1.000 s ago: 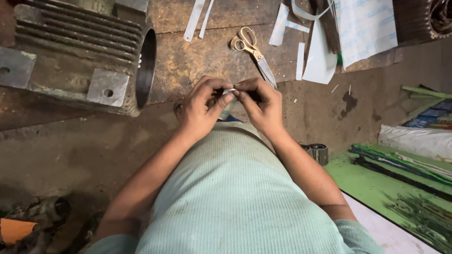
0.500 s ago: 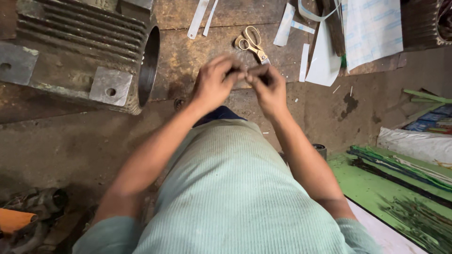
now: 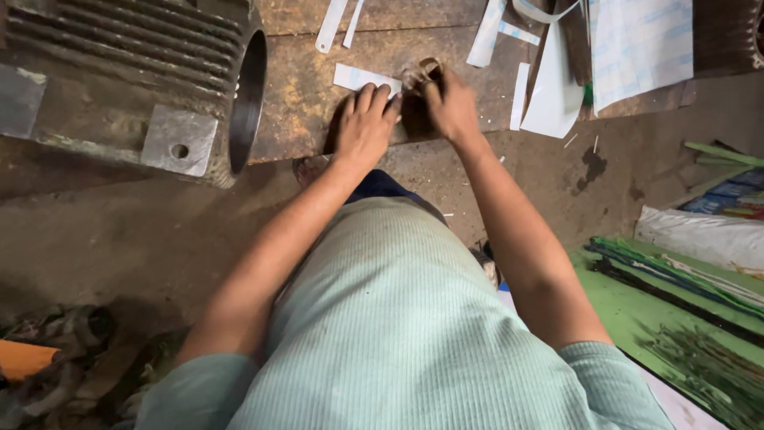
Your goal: The person cuts strips of white insulating material with scissors and inserts them into the slots of a motor stator. They repeatedly pick up strips, cut them to size, and place them into the stator slots.
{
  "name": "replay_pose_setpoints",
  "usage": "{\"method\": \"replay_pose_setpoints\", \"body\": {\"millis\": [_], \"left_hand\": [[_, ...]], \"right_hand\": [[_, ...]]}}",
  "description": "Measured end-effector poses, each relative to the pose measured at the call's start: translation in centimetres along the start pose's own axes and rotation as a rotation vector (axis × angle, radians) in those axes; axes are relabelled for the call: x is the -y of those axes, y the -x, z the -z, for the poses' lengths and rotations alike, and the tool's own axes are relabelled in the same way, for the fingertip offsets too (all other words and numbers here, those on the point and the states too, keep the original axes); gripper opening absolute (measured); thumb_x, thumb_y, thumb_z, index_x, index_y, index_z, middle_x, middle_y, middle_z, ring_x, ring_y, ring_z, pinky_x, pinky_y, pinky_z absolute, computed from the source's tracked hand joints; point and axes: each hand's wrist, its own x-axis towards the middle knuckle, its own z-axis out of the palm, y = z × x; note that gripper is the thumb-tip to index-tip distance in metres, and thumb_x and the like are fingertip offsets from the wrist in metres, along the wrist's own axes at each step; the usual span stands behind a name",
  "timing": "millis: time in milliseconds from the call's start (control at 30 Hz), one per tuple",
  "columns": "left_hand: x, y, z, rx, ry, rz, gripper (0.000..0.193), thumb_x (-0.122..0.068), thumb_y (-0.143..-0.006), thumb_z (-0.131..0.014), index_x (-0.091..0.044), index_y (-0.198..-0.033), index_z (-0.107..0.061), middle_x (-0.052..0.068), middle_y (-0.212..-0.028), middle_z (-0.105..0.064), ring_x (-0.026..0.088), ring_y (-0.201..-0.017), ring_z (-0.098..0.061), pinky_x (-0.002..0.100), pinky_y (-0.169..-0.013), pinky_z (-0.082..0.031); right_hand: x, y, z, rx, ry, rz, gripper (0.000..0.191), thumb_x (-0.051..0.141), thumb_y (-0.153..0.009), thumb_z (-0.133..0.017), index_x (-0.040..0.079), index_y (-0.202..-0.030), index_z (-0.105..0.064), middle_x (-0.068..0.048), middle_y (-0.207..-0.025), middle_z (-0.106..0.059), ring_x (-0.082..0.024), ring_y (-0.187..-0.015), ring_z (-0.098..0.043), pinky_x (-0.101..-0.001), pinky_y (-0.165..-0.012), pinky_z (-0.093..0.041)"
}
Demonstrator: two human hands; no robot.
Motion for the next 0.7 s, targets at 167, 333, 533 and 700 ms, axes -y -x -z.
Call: {"method": "replay_pose_setpoints", "body": {"millis": [167, 333, 533, 700], "left_hand": [[-0.9, 0.3, 0.5, 0.064, -0.102, 0.03, 0.039, -0.028, -0.096, -0.064, -0.011, -0.131, -0.069, 0.013, -0.143, -0.055, 0.034, -0.136, -0.047, 0.051, -0.112, -0.039], [-0.9, 0.4, 0.5, 0.124, -0.11, 0.043, 0.038, -0.025, -0.098, -0.061, -0.01, -0.133, -0.067, 0.013, -0.144, -0.055, 0.035, -0.137, -0.046, 0.051, -0.113, -0.039], [-0.9, 0.4, 0.5, 0.136, -0.156, 0.042, 0.045, -0.02, -0.096, -0.058, -0.009, -0.14, -0.063, 0.012, -0.146, -0.054, 0.034, -0.138, -0.046, 0.051, -0.111, -0.04], [-1.2, 0.6, 0.5, 0.136, -0.2, -0.006, 0.053, -0.017, -0.094, -0.057, -0.006, -0.146, -0.06, 0.013, -0.146, -0.053, 0.037, -0.139, -0.044, 0.048, -0.112, -0.04]], "right_hand": [[2.9, 1.8, -0.7, 0.023, 0.218, 0.144, 0.028, 0.024, -0.101, -0.067, 0.001, -0.117, -0.063, -0.022, -0.108, -0.063, -0.046, -0.096, -0.062, -0.0527, -0.079, -0.051], [3.6, 2.0, -0.3, 0.102, 0.295, 0.207, 0.025, 0.02, -0.097, -0.067, 0.005, -0.116, -0.065, -0.018, -0.106, -0.063, -0.042, -0.097, -0.064, -0.0495, -0.081, -0.053], [2.4, -0.9, 0.7, 0.195, 0.444, 0.277, 0.025, 0.013, -0.093, -0.064, 0.007, -0.117, -0.067, -0.017, -0.109, -0.067, -0.04, -0.093, -0.068, -0.0478, -0.071, -0.056], [1.2, -2.4, 2.5, 0.282, 0.299, 0.398, 0.029, 0.024, -0.094, -0.069, 0.004, -0.116, -0.067, -0.021, -0.107, -0.068, -0.041, -0.081, -0.069, -0.0466, -0.072, -0.056]]}}
